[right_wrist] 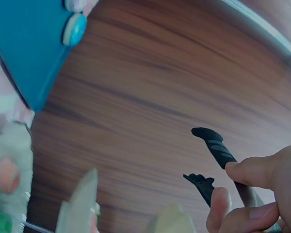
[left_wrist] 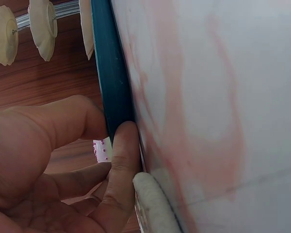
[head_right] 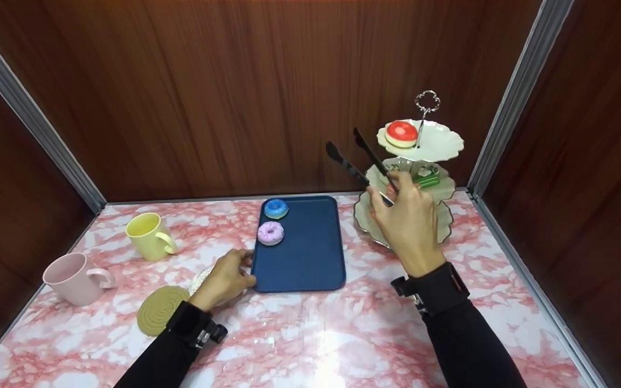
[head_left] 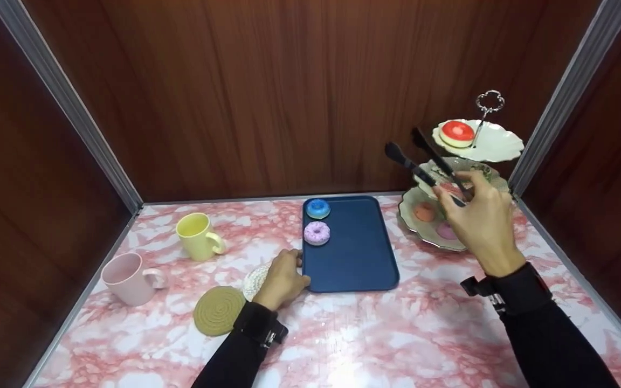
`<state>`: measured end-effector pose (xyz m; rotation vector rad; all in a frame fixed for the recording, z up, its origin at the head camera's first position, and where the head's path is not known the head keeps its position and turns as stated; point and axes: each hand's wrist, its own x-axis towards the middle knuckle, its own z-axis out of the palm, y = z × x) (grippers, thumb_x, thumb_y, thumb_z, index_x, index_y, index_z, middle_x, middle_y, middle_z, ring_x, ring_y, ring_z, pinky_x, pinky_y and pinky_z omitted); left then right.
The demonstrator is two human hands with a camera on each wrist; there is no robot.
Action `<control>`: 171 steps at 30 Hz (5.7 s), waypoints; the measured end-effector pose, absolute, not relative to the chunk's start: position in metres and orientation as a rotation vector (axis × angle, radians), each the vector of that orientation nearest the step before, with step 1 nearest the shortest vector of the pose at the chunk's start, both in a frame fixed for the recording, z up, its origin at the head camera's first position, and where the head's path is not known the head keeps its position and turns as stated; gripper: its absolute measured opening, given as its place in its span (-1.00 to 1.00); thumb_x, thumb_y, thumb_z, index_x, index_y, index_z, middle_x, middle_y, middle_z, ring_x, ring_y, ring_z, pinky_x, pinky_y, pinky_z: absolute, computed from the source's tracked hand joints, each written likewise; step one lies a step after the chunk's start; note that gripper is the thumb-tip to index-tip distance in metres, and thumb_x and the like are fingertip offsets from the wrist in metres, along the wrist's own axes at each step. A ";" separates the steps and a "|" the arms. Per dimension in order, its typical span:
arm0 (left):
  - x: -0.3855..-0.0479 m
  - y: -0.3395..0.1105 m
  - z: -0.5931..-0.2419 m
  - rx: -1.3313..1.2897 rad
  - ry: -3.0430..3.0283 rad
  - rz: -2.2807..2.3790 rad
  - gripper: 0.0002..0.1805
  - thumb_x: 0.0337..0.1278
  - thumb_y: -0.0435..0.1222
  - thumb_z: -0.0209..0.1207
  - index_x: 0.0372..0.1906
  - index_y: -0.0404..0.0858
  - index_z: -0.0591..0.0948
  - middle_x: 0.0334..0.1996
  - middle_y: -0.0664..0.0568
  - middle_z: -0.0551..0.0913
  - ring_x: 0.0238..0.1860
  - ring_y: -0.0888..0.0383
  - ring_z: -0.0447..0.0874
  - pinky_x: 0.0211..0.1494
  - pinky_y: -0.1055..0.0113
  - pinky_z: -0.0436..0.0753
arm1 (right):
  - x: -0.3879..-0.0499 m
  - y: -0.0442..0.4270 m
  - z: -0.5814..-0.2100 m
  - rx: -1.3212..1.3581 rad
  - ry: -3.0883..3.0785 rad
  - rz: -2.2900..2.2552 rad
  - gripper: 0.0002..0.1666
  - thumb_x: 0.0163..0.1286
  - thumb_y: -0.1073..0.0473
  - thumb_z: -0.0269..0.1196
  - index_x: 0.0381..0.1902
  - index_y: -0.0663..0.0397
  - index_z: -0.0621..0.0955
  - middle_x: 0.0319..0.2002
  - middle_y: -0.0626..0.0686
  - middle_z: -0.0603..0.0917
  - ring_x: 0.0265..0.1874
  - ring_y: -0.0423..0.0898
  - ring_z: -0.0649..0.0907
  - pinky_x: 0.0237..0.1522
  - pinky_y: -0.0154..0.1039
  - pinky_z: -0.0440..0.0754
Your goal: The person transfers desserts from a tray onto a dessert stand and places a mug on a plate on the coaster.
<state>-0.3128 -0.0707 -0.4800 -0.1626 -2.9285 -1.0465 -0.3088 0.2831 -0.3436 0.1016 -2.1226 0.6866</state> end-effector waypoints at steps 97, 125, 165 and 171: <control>-0.315 -0.069 -0.477 -0.153 -2.927 -1.039 -0.30 -0.35 -0.33 0.30 0.14 -0.28 0.45 -0.14 -0.02 0.53 -0.14 0.12 0.47 0.04 0.24 0.49 | -0.335 0.191 -0.469 0.369 -2.646 0.808 -0.60 -0.01 -0.26 0.33 -0.54 -0.07 0.66 -0.81 -0.18 0.44 -0.83 -0.26 0.37 -0.78 -0.28 0.26; -0.310 -0.072 -0.484 -0.180 -2.912 -1.023 -0.33 -0.36 -0.33 0.28 0.11 -0.29 0.48 -0.18 -0.01 0.51 -0.18 0.12 0.44 -0.02 0.24 0.48 | -0.320 0.197 -0.467 0.372 -2.590 0.757 -0.70 0.02 -0.26 0.32 -0.67 -0.27 0.61 -0.87 -0.27 0.41 -0.84 -0.30 0.37 -0.81 -0.30 0.23; -0.311 -0.070 -0.481 -0.187 -2.905 -1.040 -0.30 -0.31 -0.32 0.29 0.16 -0.30 0.44 -0.12 -0.01 0.52 -0.11 0.11 0.48 0.06 0.25 0.49 | -0.298 0.237 -0.423 0.283 -2.401 0.694 -0.64 0.01 -0.25 0.33 -0.49 -0.12 0.72 -0.67 -0.13 0.66 -0.56 -0.08 0.64 -0.53 -0.15 0.47; -0.310 -0.071 -0.480 -0.195 -2.909 -1.020 -0.30 -0.29 -0.30 0.29 0.17 -0.29 0.44 -0.12 -0.01 0.52 -0.09 0.10 0.49 0.07 0.24 0.49 | -0.297 0.245 -0.416 0.302 -2.346 0.654 -0.67 0.01 -0.24 0.34 -0.58 -0.15 0.71 -0.78 -0.19 0.57 -0.63 -0.10 0.58 -0.60 -0.26 0.33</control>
